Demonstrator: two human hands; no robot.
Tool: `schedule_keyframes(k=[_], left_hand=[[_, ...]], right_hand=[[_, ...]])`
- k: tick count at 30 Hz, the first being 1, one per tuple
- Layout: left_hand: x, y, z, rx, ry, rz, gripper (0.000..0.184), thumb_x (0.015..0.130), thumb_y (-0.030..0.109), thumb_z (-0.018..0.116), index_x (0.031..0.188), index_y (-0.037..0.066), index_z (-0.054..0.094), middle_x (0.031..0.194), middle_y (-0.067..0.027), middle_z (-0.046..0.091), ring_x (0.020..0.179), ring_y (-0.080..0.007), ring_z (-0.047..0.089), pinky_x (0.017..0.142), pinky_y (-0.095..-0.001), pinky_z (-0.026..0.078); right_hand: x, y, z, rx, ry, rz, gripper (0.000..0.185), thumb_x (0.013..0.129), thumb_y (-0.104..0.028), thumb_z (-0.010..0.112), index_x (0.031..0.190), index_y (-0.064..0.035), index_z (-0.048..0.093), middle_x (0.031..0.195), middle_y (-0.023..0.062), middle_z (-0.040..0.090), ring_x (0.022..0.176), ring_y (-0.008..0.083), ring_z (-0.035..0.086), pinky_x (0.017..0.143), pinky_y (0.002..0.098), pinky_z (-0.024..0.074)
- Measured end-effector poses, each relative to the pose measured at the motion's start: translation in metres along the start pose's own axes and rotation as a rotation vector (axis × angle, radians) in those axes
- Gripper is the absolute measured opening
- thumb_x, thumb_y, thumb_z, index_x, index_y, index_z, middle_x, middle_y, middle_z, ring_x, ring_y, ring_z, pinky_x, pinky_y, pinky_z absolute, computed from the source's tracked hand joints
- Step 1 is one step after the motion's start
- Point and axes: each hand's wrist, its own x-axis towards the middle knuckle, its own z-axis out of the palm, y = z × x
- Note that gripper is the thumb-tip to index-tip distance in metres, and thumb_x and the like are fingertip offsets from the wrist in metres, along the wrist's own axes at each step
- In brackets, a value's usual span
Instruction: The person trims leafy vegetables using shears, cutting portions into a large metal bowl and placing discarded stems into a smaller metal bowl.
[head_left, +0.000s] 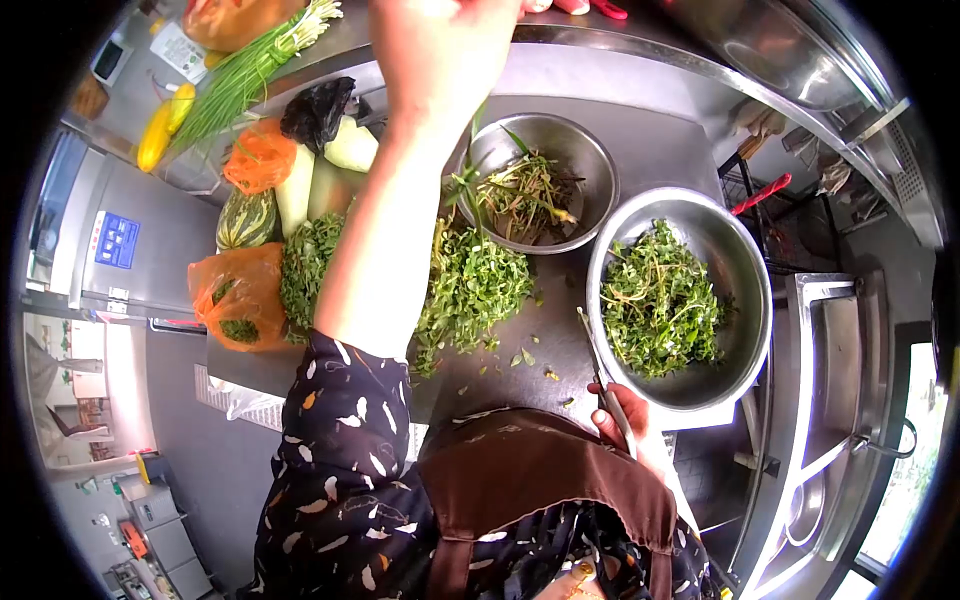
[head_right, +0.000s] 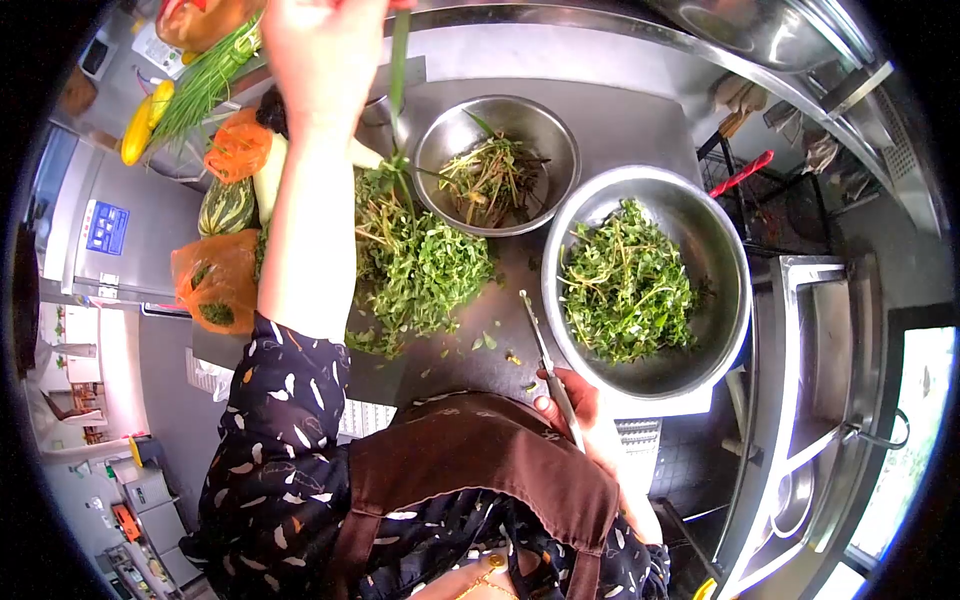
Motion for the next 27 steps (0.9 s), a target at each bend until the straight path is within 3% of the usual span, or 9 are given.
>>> schedule_keyframes(k=[5,7,9,12,16,17,18,24,27], left_hand=[[0.046,0.028,0.005,0.378,0.048,0.408,0.008,0.090,0.005,0.061,0.090,0.000,0.055,0.077,-0.0034,0.062,0.055,-0.0065,0.053,0.049,-0.0185,0.044],[0.052,0.037,0.008,0.240,0.059,0.435,0.008,0.090,0.007,0.061,0.093,0.003,0.055,0.077,-0.0031,0.064,0.055,-0.0061,0.052,0.049,-0.0182,0.043],[0.042,0.032,0.013,0.298,-0.094,0.249,0.009,0.092,0.009,0.059,0.098,0.005,0.055,0.080,-0.0044,0.066,0.058,-0.0089,0.057,0.051,-0.0197,0.046],[-0.008,-0.073,0.000,0.666,-0.756,-0.183,0.018,0.087,0.015,0.067,0.096,0.002,0.058,0.080,-0.0060,0.068,0.068,-0.0147,0.066,0.064,-0.0269,0.054],[-0.067,-0.105,-0.020,0.660,-0.726,-0.340,0.031,0.088,0.018,0.065,0.113,0.003,0.057,0.113,-0.0123,0.064,0.090,-0.0206,0.068,0.081,-0.0326,0.055],[-0.066,-0.107,-0.023,0.595,-0.764,-0.459,0.037,0.087,0.019,0.066,0.119,0.004,0.055,0.124,-0.0145,0.059,0.098,-0.0221,0.067,0.083,-0.0337,0.054],[-0.069,-0.112,-0.030,0.593,-0.761,-0.463,0.037,0.087,0.019,0.066,0.119,0.004,0.055,0.124,-0.0145,0.059,0.098,-0.0221,0.067,0.083,-0.0337,0.054],[-0.078,-0.126,-0.113,0.753,-0.742,-0.515,0.025,0.088,0.028,0.065,0.085,0.004,0.065,0.079,-0.0126,0.067,0.069,-0.0174,0.063,0.064,-0.0315,0.049],[-0.093,-0.085,-0.136,0.925,-0.973,-1.060,0.030,0.085,0.032,0.070,0.093,0.004,0.063,0.079,-0.0045,0.066,0.066,-0.0119,0.061,0.064,-0.0271,0.050]], right_hand=[[0.003,0.004,0.000,-0.093,0.022,-0.088,0.051,0.087,-0.035,0.070,0.119,0.0004,0.056,0.071,-0.0084,0.042,0.062,0.0029,0.036,0.055,0.0205,0.0287],[0.003,0.004,0.001,-0.106,0.026,-0.091,0.050,0.087,-0.036,0.069,0.119,0.0001,0.056,0.072,-0.0083,0.042,0.062,0.0029,0.037,0.055,0.0204,0.0286],[0.004,-0.001,0.000,-0.051,0.017,-0.003,0.049,0.088,-0.035,0.069,0.120,0.0001,0.056,0.071,-0.0082,0.043,0.062,0.0026,0.037,0.054,0.0201,0.0282],[0.005,-0.003,0.001,0.012,0.000,0.033,0.048,0.088,-0.034,0.068,0.120,0.0000,0.055,0.070,-0.0085,0.042,0.060,0.0025,0.036,0.052,0.0198,0.0267],[0.006,-0.004,-0.003,-0.060,-0.024,0.009,0.047,0.089,-0.033,0.067,0.119,0.0002,0.055,0.067,-0.0089,0.041,0.058,0.0024,0.036,0.051,0.0200,0.0255],[0.007,-0.003,-0.004,-0.103,-0.021,0.032,0.047,0.089,-0.034,0.067,0.119,0.0002,0.056,0.078,-0.0008,0.053,0.070,0.0072,0.045,0.062,0.0243,0.0356],[0.007,-0.003,-0.006,-0.149,-0.018,0.058,0.047,0.089,-0.035,0.067,0.119,0.0002,0.058,0.088,0.0073,0.065,0.081,0.0119,0.055,0.074,0.0286,0.0457],[0.005,-0.003,-0.006,-0.163,-0.008,0.027,0.048,0.088,-0.036,0.067,0.119,-0.0005,0.058,0.091,0.0081,0.065,0.081,0.0134,0.056,0.075,0.0292,0.0460],[0.010,0.002,-0.003,-0.106,-0.033,0.003,0.052,0.089,-0.034,0.067,0.125,-0.0009,0.052,0.071,-0.0070,0.043,0.065,0.0027,0.039,0.056,0.0195,0.0292]])
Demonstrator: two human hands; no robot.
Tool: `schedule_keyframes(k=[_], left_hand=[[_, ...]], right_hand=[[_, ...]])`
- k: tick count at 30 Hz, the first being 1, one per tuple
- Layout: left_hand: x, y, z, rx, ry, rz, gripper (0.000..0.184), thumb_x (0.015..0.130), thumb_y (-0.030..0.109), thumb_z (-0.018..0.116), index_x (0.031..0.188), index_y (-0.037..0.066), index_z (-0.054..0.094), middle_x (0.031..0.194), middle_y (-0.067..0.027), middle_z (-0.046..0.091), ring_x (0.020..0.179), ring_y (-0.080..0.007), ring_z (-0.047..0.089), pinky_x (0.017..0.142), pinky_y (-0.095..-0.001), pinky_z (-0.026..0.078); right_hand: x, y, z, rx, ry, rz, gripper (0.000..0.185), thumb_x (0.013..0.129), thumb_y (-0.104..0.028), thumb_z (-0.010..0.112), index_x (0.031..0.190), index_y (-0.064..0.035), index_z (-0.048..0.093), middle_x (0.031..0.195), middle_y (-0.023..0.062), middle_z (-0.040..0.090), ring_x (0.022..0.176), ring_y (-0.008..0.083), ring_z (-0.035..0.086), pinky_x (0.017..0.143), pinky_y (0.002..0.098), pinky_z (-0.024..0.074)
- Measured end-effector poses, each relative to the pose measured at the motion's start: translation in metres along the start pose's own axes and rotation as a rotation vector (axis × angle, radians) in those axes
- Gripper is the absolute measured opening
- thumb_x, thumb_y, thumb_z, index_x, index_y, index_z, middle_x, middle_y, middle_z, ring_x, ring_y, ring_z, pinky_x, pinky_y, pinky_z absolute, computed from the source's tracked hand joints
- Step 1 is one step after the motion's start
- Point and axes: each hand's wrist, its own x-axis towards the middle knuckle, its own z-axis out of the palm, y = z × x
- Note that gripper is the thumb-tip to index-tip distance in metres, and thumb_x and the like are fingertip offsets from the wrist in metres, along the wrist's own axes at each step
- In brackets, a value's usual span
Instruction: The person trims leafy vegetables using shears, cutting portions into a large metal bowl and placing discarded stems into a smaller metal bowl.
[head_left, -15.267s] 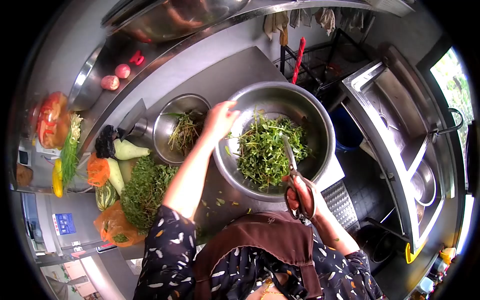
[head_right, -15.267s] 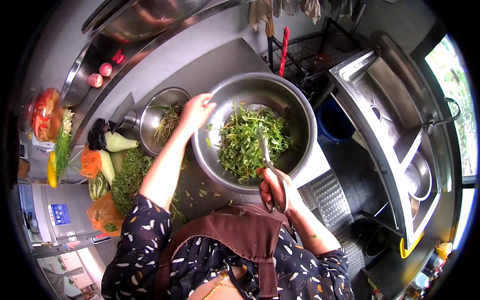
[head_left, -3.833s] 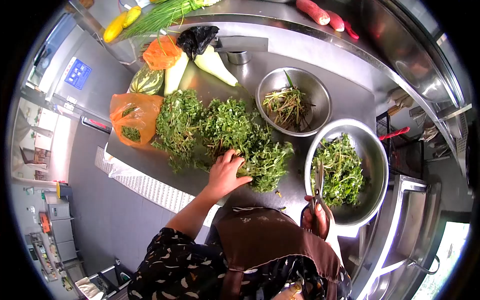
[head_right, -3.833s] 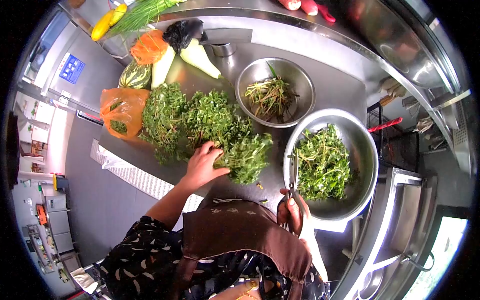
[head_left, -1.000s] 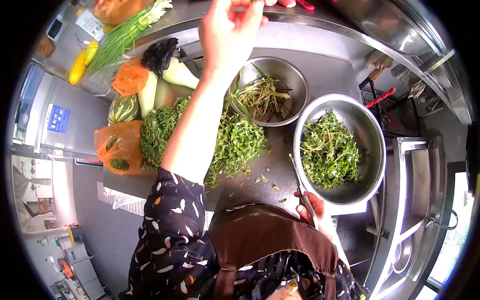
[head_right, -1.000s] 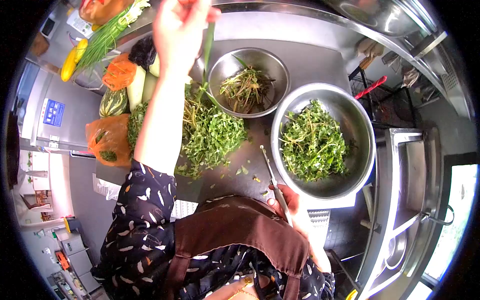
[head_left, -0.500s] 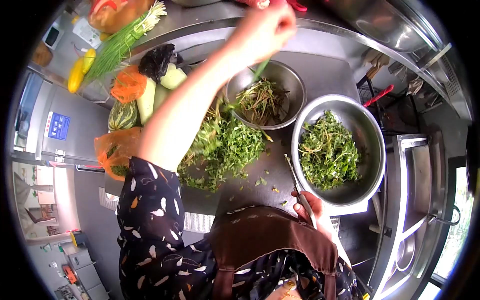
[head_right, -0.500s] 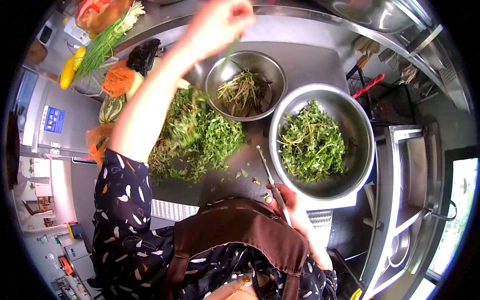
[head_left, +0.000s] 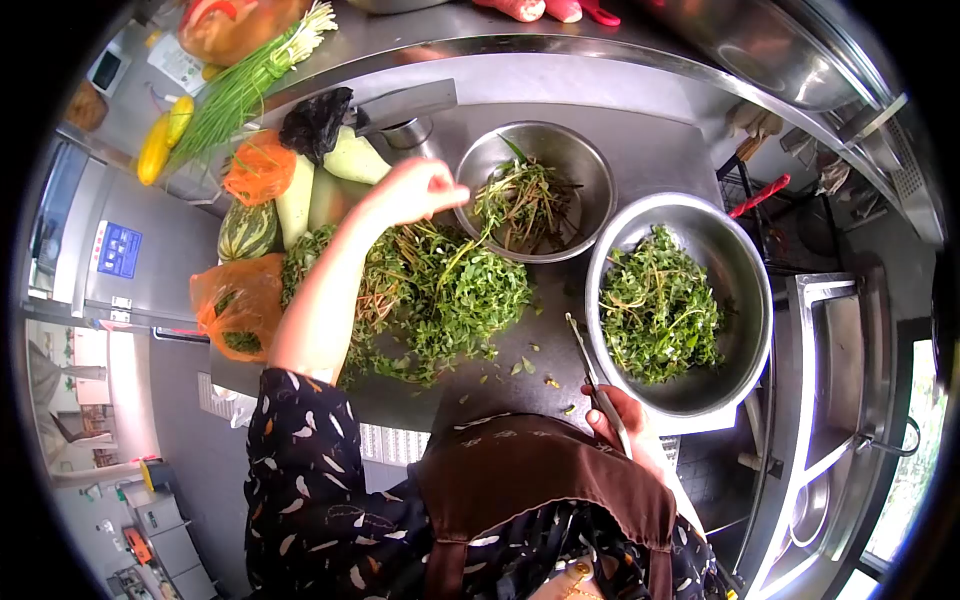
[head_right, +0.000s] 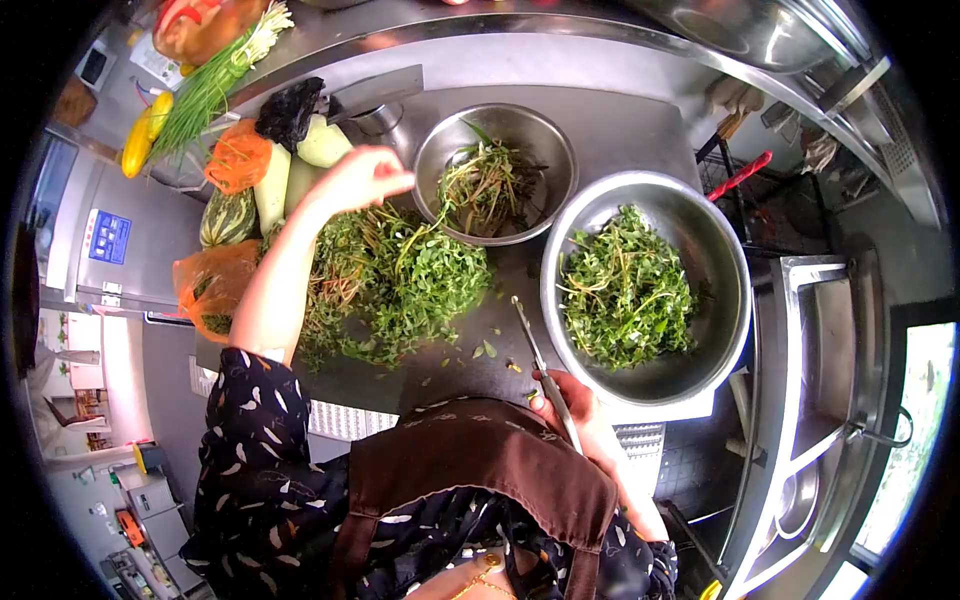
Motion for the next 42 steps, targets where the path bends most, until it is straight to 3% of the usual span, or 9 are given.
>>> schedule_keyframes(k=[6,10,11,15,16,17,19,29,42], left_hand=[[-0.041,-0.068,0.090,-0.056,0.043,0.111,0.037,0.081,0.030,0.073,0.104,0.002,0.065,0.096,-0.0113,0.068,0.082,-0.0201,0.063,0.074,-0.0343,0.052],[-0.046,-0.068,0.101,-0.375,0.252,0.030,0.017,0.089,0.018,0.065,0.100,0.004,0.066,0.074,-0.0021,0.064,0.063,-0.0089,0.055,0.056,-0.0264,0.044],[-0.055,-0.048,0.082,-0.383,0.313,0.097,0.016,0.091,0.014,0.063,0.103,0.003,0.065,0.075,0.0006,0.062,0.064,-0.0057,0.053,0.056,-0.0223,0.043],[-0.040,-0.043,0.062,-0.387,0.341,0.154,0.021,0.093,0.024,0.059,0.096,0.003,0.065,0.065,-0.0013,0.057,0.056,-0.0099,0.048,0.052,-0.0282,0.038],[-0.037,-0.037,0.054,-0.252,0.253,0.090,0.024,0.093,0.025,0.058,0.097,0.003,0.065,0.062,-0.0015,0.054,0.055,-0.0109,0.046,0.051,-0.0293,0.037],[-0.032,-0.036,0.054,-0.281,0.230,0.129,0.022,0.094,0.023,0.057,0.104,0.005,0.065,0.063,0.0003,0.053,0.057,-0.0095,0.045,0.052,-0.0281,0.037],[-0.025,-0.025,0.048,-0.470,0.270,0.176,0.019,0.096,0.017,0.056,0.110,0.006,0.063,0.070,0.0053,0.050,0.062,-0.0054,0.043,0.056,-0.0223,0.037],[-0.028,0.021,0.022,-0.675,0.148,0.324,0.019,0.099,0.022,0.052,0.105,0.004,0.054,0.070,0.0010,0.055,0.060,-0.0054,0.049,0.053,-0.0213,0.040],[-0.030,0.103,0.112,-0.534,0.109,0.335,0.028,0.102,0.029,0.040,0.093,0.004,0.049,0.066,-0.0042,0.060,0.059,-0.0136,0.059,0.053,-0.0307,0.045]], right_hand=[[0.038,-0.012,0.014,0.221,-0.195,0.095,0.059,0.090,-0.046,0.062,0.129,-0.0029,0.051,0.074,-0.0004,0.053,0.065,0.0074,0.050,0.057,0.0228,0.0408],[0.086,-0.028,0.032,0.174,-0.296,0.016,0.051,0.091,-0.057,0.052,0.080,-0.0076,0.048,0.061,-0.0007,0.047,0.050,0.0086,0.046,0.048,0.0227,0.0378],[0.098,-0.045,0.033,0.123,-0.329,0.044,0.060,0.098,-0.050,0.043,0.125,0.0043,0.047,0.067,0.0024,0.049,0.053,0.0097,0.050,0.049,0.0240,0.0427],[0.114,-0.058,0.035,0.144,-0.280,0.010,0.063,0.096,-0.053,0.043,0.121,0.0041,0.048,0.064,0.0026,0.048,0.051,0.0110,0.048,0.049,0.0247,0.0409],[0.118,-0.064,0.040,0.206,-0.205,0.004,0.054,0.090,-0.061,0.051,0.082,-0.0070,0.049,0.058,0.0013,0.048,0.047,0.0102,0.049,0.043,0.0244,0.0390],[0.121,-0.068,0.038,0.200,-0.200,-0.012,0.054,0.090,-0.061,0.051,0.082,-0.0070,0.049,0.058,0.0013,0.048,0.047,0.0102,0.049,0.043,0.0244,0.0390],[0.124,-0.071,0.033,0.206,-0.293,0.041,0.063,0.095,-0.054,0.045,0.122,0.0028,0.048,0.069,0.0018,0.047,0.054,0.0117,0.049,0.050,0.0258,0.0410],[0.161,-0.093,0.024,0.824,-0.360,0.084,0.056,0.094,-0.057,0.043,0.109,-0.0041,0.054,0.069,0.0016,0.051,0.055,0.0146,0.048,0.053,0.0287,0.0423],[0.027,-0.055,0.001,0.345,-0.180,-0.096,0.066,0.095,-0.055,0.044,0.131,0.0002,0.040,0.075,0.0036,0.049,0.063,0.0130,0.049,0.060,0.0248,0.0390]])
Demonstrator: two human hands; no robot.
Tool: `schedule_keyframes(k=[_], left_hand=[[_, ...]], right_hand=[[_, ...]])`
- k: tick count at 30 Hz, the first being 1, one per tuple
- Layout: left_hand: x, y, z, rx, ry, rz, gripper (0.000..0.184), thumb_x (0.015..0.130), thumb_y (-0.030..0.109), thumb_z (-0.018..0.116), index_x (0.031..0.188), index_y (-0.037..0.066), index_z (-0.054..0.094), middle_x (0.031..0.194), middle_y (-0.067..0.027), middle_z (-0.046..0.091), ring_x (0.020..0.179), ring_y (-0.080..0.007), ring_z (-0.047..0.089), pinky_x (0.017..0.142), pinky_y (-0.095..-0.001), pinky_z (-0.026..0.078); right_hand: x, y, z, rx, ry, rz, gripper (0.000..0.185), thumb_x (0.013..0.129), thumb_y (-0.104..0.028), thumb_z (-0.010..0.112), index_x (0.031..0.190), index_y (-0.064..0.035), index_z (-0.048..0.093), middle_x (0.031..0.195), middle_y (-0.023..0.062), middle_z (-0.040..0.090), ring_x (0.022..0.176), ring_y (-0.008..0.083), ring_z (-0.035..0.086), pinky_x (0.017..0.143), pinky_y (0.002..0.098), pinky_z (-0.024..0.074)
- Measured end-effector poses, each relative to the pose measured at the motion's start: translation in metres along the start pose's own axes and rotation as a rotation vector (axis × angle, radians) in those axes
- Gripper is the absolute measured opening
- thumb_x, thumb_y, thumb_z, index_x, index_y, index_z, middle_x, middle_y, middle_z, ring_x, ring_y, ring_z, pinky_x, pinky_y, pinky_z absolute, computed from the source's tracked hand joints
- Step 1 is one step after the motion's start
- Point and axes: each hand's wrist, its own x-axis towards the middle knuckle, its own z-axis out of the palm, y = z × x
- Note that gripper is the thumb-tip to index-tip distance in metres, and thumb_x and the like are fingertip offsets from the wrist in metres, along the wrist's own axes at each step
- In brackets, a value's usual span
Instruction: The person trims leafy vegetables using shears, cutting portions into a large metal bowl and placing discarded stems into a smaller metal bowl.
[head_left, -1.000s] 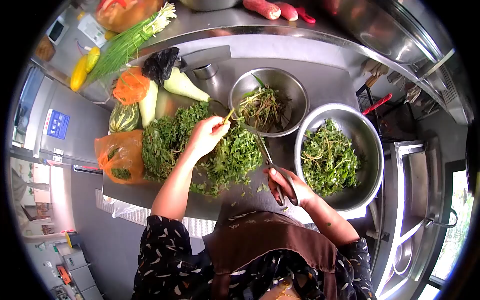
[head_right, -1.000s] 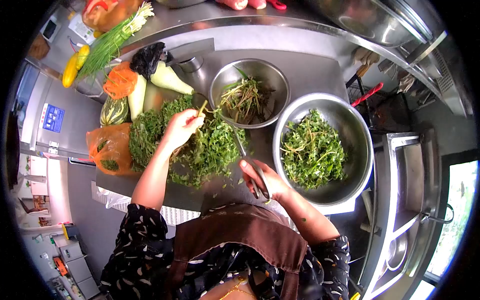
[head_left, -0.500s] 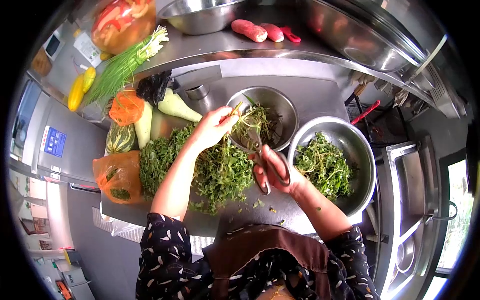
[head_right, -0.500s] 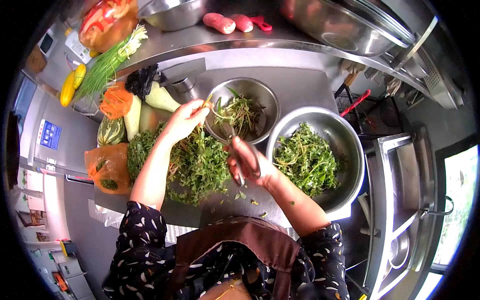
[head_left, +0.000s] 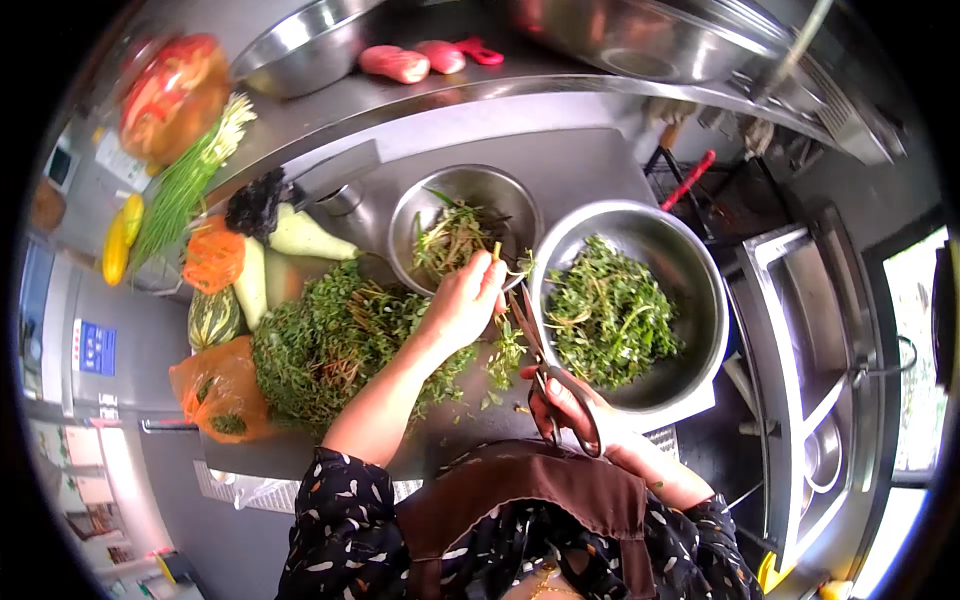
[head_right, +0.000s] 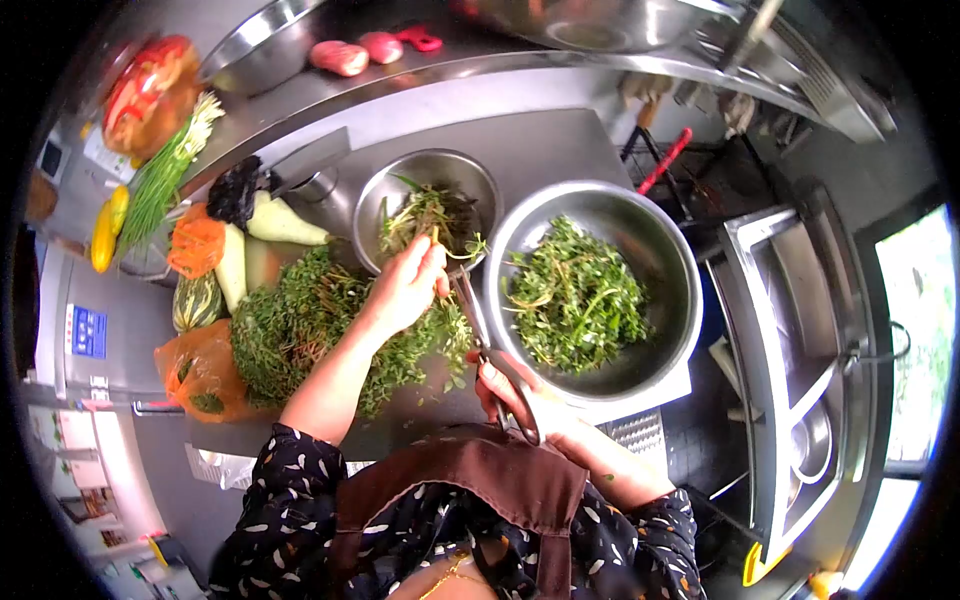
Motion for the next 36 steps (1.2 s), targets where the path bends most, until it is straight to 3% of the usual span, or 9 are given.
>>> schedule_keyframes(k=[1,3,5,8,12,15,17,24,36], left_hand=[[0.000,0.006,0.011,0.048,-0.041,0.011,0.028,0.103,0.029,0.040,0.093,0.005,0.049,0.066,-0.0030,0.060,0.055,-0.0102,0.055,0.049,-0.0268,0.042],[0.001,0.013,0.033,0.087,-0.129,0.058,0.027,0.102,0.028,0.041,0.094,0.004,0.051,0.066,-0.0033,0.060,0.062,-0.0128,0.059,0.058,-0.0296,0.046],[0.004,0.022,0.049,0.062,-0.247,0.118,0.027,0.101,0.029,0.042,0.092,0.004,0.049,0.066,-0.0088,0.063,0.062,-0.0223,0.064,0.058,-0.0364,0.048],[0.009,0.036,0.060,-0.005,-0.288,0.107,0.026,0.101,0.028,0.042,0.094,0.004,0.050,0.066,-0.0062,0.062,0.060,-0.0170,0.062,0.057,-0.0321,0.048],[0.032,0.047,0.050,-0.437,-0.153,0.109,0.030,0.103,0.030,0.038,0.099,0.004,0.051,0.079,-0.0056,0.060,0.062,-0.0105,0.059,0.056,-0.0232,0.049],[0.042,0.043,0.057,-0.686,0.037,0.110,0.032,0.103,0.034,0.037,0.101,0.005,0.052,0.078,-0.0066,0.060,0.062,-0.0125,0.059,0.062,-0.0281,0.054],[0.048,0.025,0.063,-0.771,0.024,0.055,0.031,0.103,0.031,0.038,0.104,0.004,0.053,0.080,-0.0084,0.061,0.072,-0.0177,0.064,0.072,-0.0351,0.057],[0.041,-0.004,0.101,-0.799,0.199,-0.088,0.020,0.098,0.015,0.052,0.111,0.001,0.056,0.092,-0.0070,0.062,0.080,-0.0156,0.064,0.074,-0.0295,0.056],[0.025,-0.009,0.099,-0.756,0.233,-0.057,0.018,0.097,0.015,0.053,0.107,0.001,0.059,0.091,-0.0081,0.065,0.081,-0.0156,0.065,0.075,-0.0300,0.055]], right_hand=[[-0.006,0.003,-0.003,0.011,0.022,-0.004,0.066,0.095,-0.055,0.044,0.131,0.0002,0.040,0.075,0.0036,0.049,0.063,0.0130,0.049,0.060,0.0248,0.0390],[-0.016,0.012,-0.012,0.125,0.126,0.006,0.054,0.098,-0.046,0.045,0.127,-0.0003,0.046,0.071,0.0004,0.049,0.060,0.0092,0.049,0.057,0.0231,0.0394],[-0.026,0.018,-0.018,0.184,0.197,-0.040,0.051,0.098,-0.044,0.047,0.123,0.0001,0.048,0.065,0.0001,0.048,0.053,0.0089,0.047,0.051,0.0232,0.0378],[-0.045,0.019,-0.031,0.086,0.346,-0.082,0.048,0.098,-0.042,0.047,0.116,0.0023,0.052,0.053,-0.0009,0.045,0.039,0.0091,0.041,0.039,0.0240,0.0319],[-0.069,0.024,-0.049,0.253,0.559,-0.155,0.048,0.099,-0.040,0.045,0.118,0.0039,0.050,0.056,0.0019,0.045,0.042,0.0109,0.042,0.041,0.0248,0.0327],[-0.083,0.033,-0.058,0.538,0.491,-0.237,0.057,0.098,-0.046,0.044,0.127,0.0028,0.042,0.065,0.0027,0.045,0.050,0.0117,0.044,0.045,0.0251,0.0351],[-0.092,0.036,-0.064,0.518,0.455,-0.248,0.059,0.098,-0.047,0.044,0.131,0.0024,0.038,0.068,0.0024,0.045,0.052,0.0110,0.043,0.046,0.0245,0.0355],[-0.095,0.020,-0.065,0.174,0.283,-0.129,0.050,0.100,-0.038,0.044,0.130,0.0011,0.040,0.071,0.0020,0.044,0.056,0.0103,0.045,0.051,0.0239,0.0388],[-0.078,0.013,-0.070,0.145,0.338,-0.058,0.044,0.102,-0.036,0.041,0.124,0.0019,0.047,0.061,0.0007,0.044,0.047,0.0092,0.044,0.044,0.0239,0.0372]])
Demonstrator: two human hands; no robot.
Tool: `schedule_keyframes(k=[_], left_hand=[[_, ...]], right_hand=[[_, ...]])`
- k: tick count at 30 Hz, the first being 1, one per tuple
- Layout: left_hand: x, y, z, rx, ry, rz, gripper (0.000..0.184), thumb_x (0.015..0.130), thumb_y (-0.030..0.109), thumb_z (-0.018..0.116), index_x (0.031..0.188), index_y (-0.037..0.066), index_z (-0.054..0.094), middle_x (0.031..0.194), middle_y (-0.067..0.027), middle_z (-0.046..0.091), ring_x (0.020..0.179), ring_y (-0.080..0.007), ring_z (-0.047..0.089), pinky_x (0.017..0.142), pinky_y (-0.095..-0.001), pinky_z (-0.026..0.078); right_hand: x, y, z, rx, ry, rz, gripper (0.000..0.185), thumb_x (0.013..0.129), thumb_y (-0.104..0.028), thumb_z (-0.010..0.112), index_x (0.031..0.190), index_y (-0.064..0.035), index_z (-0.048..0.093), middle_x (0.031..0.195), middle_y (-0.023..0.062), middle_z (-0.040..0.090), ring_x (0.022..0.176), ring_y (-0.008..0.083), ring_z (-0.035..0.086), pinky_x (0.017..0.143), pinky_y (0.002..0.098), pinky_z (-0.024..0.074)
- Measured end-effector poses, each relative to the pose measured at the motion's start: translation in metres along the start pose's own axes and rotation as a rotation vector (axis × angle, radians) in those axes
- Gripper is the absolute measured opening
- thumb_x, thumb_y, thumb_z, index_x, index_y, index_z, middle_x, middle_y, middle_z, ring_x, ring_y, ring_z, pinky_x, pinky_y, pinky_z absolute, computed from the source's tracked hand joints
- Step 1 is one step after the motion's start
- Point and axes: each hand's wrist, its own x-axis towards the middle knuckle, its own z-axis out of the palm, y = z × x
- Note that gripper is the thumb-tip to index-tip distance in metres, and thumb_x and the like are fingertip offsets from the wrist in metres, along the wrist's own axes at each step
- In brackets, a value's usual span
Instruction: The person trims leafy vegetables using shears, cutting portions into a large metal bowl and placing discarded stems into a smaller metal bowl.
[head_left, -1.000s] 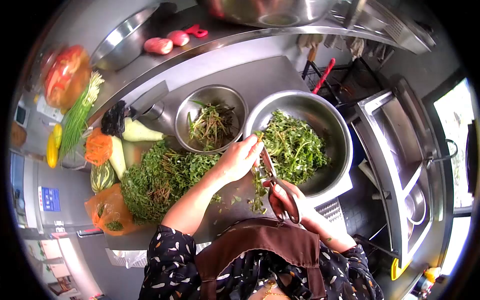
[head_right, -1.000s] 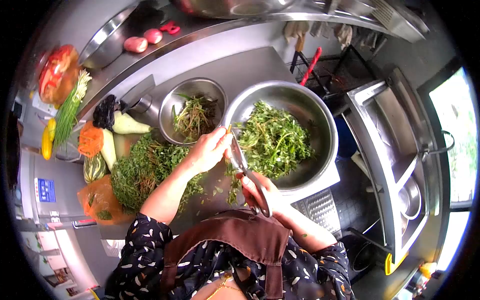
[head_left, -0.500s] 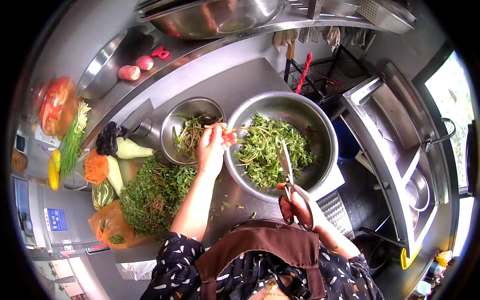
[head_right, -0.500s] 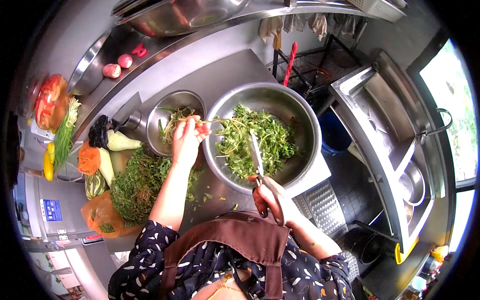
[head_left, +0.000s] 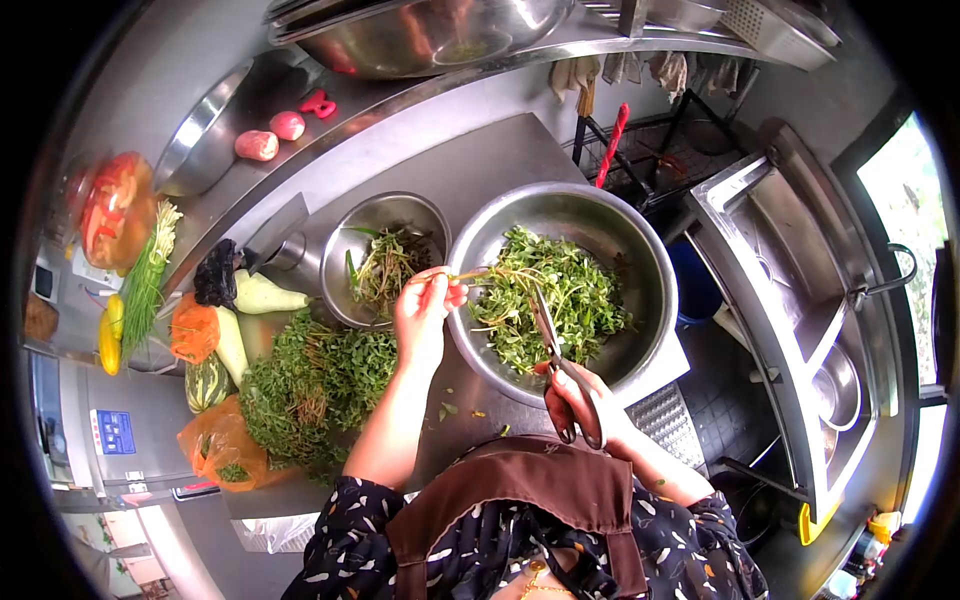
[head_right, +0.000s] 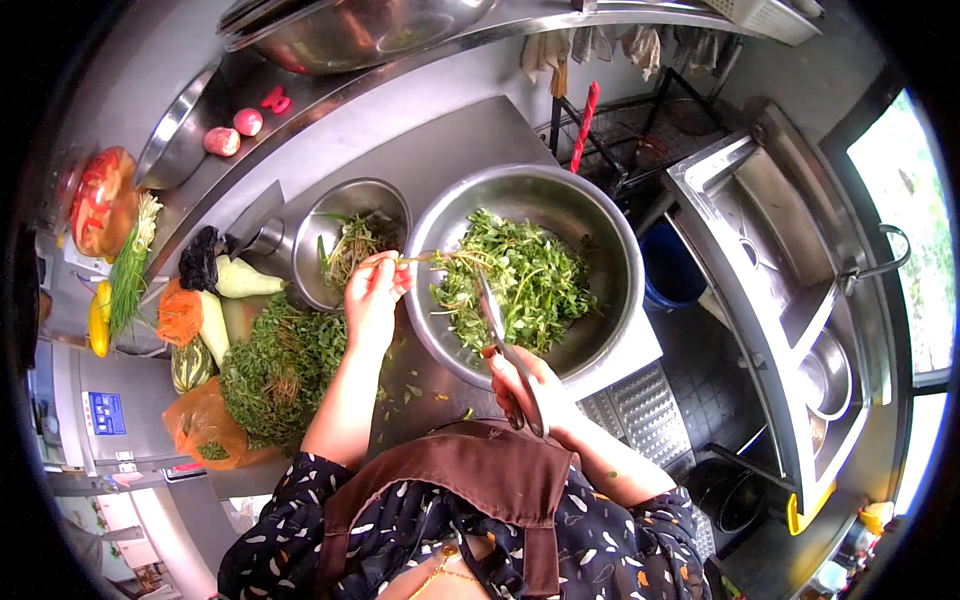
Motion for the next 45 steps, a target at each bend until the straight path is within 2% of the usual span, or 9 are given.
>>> schedule_keyframes(k=[3,14,25,31,34,36,38,43,45], left_hand=[[-0.003,0.001,-0.003,0.012,-0.045,0.025,0.018,0.097,0.014,0.053,0.108,0.000,0.058,0.092,-0.0088,0.065,0.081,-0.0158,0.065,0.076,-0.0293,0.055],[-0.006,-0.003,0.000,0.078,-0.064,0.007,0.018,0.095,0.013,0.057,0.108,0.000,0.058,0.090,-0.0077,0.066,0.080,-0.0153,0.066,0.076,-0.0279,0.054],[-0.023,-0.012,0.015,0.332,-0.149,0.235,0.015,0.091,0.005,0.062,0.103,-0.003,0.059,0.090,-0.0078,0.067,0.081,-0.0108,0.064,0.074,-0.0226,0.051],[-0.032,-0.011,0.016,0.598,-0.239,0.259,0.015,0.090,0.005,0.063,0.103,-0.003,0.061,0.088,-0.0082,0.068,0.081,-0.0120,0.066,0.073,-0.0239,0.052],[-0.016,-0.021,0.004,0.295,-0.149,0.145,0.020,0.091,0.007,0.062,0.109,-0.002,0.058,0.090,-0.0082,0.067,0.080,-0.0135,0.066,0.072,-0.0243,0.053],[0.004,-0.009,-0.009,0.121,-0.004,0.090,0.030,0.092,0.010,0.061,0.119,0.001,0.051,0.092,-0.0074,0.063,0.083,-0.0153,0.066,0.070,-0.0264,0.055],[0.031,0.011,-0.049,0.042,0.155,-0.142,0.047,0.092,0.032,0.062,0.127,0.005,0.046,0.107,-0.0108,0.062,0.093,-0.0231,0.066,0.077,-0.0344,0.056],[0.035,0.038,-0.168,0.514,0.249,0.109,0.028,0.092,0.019,0.063,0.115,0.003,0.060,0.103,-0.0074,0.066,0.092,-0.0159,0.065,0.078,-0.0287,0.052],[0.023,0.042,-0.207,0.969,0.202,0.207,0.020,0.089,0.018,0.067,0.105,0.006,0.067,0.096,-0.0071,0.069,0.087,-0.0131,0.065,0.075,-0.0274,0.053]], right_hand=[[0.003,0.000,-0.002,0.012,0.016,0.025,0.048,0.096,-0.045,0.051,0.116,-0.0022,0.051,0.063,-0.0025,0.045,0.051,0.0072,0.045,0.046,0.0229,0.0386],[0.004,0.008,-0.008,0.003,0.085,0.078,0.043,0.095,-0.042,0.055,0.115,-0.0042,0.053,0.063,-0.0031,0.045,0.051,0.0062,0.044,0.046,0.0226,0.0387],[0.010,0.022,0.010,-0.054,-0.041,0.088,0.051,0.093,-0.048,0.055,0.122,-0.0063,0.051,0.065,-0.0041,0.045,0.055,0.0058,0.043,0.049,0.0221,0.0349],[0.018,0.019,0.011,-0.056,0.049,0.077,0.040,0.093,-0.048,0.055,0.093,-0.0078,0.053,0.058,-0.0034,0.045,0.047,0.0066,0.043,0.042,0.0228,0.0351],[0.017,0.022,0.010,-0.032,0.187,0.121,0.042,0.094,-0.047,0.053,0.081,-0.0075,0.048,0.055,-0.0014,0.047,0.042,0.0088,0.046,0.039,0.0245,0.0368],[0.018,0.028,0.005,0.011,0.254,0.135,0.043,0.097,-0.045,0.048,0.094,-0.0021,0.053,0.058,0.0002,0.047,0.046,0.0107,0.046,0.042,0.0258,0.0366],[0.015,0.028,0.003,0.154,0.244,0.165,0.047,0.098,-0.041,0.046,0.112,0.0034,0.052,0.061,0.0017,0.044,0.049,0.0114,0.042,0.045,0.0267,0.0345],[0.007,0.029,0.001,0.225,0.213,0.180,0.053,0.098,-0.044,0.047,0.120,0.0047,0.046,0.062,0.0000,0.039,0.049,0.0097,0.037,0.046,0.0253,0.0322],[0.007,0.030,0.004,0.250,0.209,0.177,0.053,0.097,-0.046,0.048,0.119,0.0027,0.047,0.062,-0.0007,0.038,0.049,0.0093,0.036,0.046,0.0250,0.0314]])
